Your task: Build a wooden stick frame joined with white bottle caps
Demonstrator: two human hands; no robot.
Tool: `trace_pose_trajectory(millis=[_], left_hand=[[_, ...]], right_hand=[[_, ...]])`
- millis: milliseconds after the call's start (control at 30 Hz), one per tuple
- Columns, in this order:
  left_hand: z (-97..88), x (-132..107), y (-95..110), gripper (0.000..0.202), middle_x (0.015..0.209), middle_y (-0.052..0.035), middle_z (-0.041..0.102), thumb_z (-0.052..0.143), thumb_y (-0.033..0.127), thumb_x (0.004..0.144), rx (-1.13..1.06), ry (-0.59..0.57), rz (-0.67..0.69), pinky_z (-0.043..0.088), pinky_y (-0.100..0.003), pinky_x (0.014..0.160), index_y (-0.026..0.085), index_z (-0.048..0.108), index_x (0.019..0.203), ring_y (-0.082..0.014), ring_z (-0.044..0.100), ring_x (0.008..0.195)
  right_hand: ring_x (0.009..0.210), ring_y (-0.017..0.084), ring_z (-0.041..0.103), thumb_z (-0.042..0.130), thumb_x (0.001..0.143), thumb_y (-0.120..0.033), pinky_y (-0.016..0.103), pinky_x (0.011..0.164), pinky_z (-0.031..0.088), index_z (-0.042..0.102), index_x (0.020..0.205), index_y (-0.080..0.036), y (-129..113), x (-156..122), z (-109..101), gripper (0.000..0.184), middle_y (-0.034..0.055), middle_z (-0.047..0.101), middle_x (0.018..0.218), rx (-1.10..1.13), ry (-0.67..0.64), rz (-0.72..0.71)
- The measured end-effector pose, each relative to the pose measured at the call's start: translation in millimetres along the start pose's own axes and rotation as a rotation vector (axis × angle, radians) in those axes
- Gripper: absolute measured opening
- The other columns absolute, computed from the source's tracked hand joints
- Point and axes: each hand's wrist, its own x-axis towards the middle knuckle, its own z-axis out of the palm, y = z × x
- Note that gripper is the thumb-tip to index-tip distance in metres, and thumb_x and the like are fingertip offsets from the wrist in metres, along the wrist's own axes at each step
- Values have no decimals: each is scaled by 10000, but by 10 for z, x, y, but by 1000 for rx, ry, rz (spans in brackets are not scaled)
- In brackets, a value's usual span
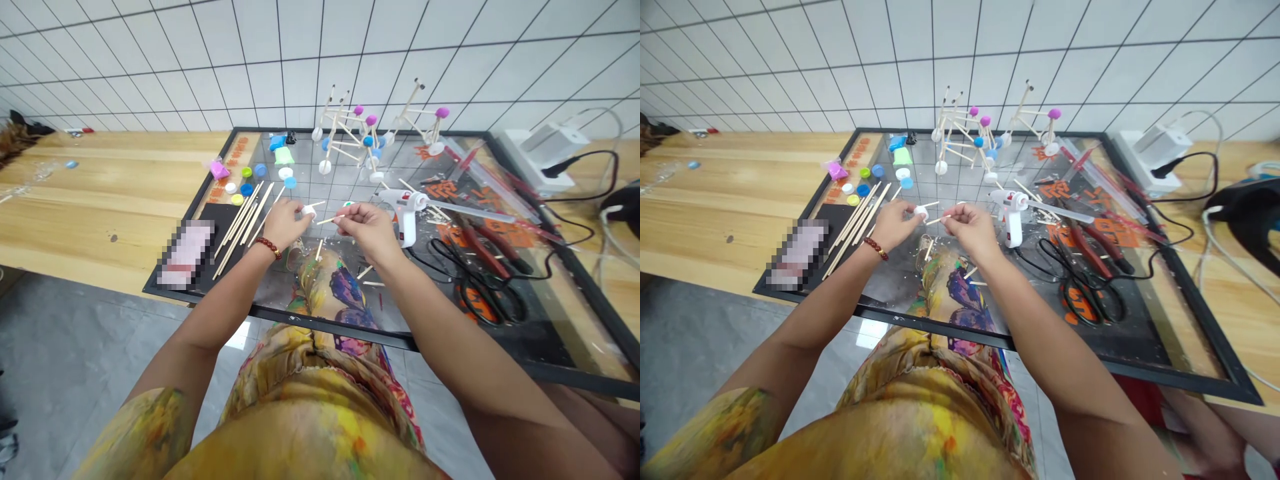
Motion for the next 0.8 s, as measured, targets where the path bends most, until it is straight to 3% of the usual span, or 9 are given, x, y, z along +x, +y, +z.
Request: trace_pose_trajectory(millis=[100, 200, 333, 567, 800], left_hand=[[17, 26, 14, 138, 909, -65, 744, 797, 197, 787, -321, 1, -83, 556, -341, 869, 159, 713, 890, -194, 686, 861], [28, 49, 37, 224, 885, -34, 737, 803, 122, 747, -717, -21, -178, 576, -289, 800, 149, 686, 937, -148, 684, 810], [-8, 39, 71, 342, 883, -17, 719, 824, 58, 693, -990, -76, -331, 589, -280, 775, 140, 673, 988, -121, 679, 770], [-63, -3, 89, 350, 892, -8, 715, 825, 27, 678, -1125, -165, -380, 612, -319, 849, 126, 701, 990, -136, 725, 820], [-58, -30, 121, 373, 849, 5, 705, 847, -7, 659, -1131, -237, -424, 617, -314, 743, 114, 719, 988, -135, 716, 730]], right_hand=[[638, 149, 614, 802, 706, -339, 306, 642, 525, 677, 805, -218, 14, 10, -35, 200, 1, 692, 724, -155, -22, -20], [718, 200, 661, 685, 776, -229, 339, 713, 514, 723, 831, -215, -16, -22, -64, 68, 25, 727, 754, -599, -33, -73], [962, 292, 692, 572, 893, -178, 390, 824, 480, 786, 960, -218, -79, -95, -69, 228, 99, 787, 979, -1107, -76, -236], [1057, 307, 610, 533, 961, -212, 434, 923, 432, 765, 980, -225, -1, -102, -39, 233, 112, 748, 1054, -1035, 43, -459], [1042, 303, 595, 558, 953, -229, 422, 877, 368, 760, 951, -230, 77, -94, -33, 202, 90, 765, 1035, -997, 79, -434]])
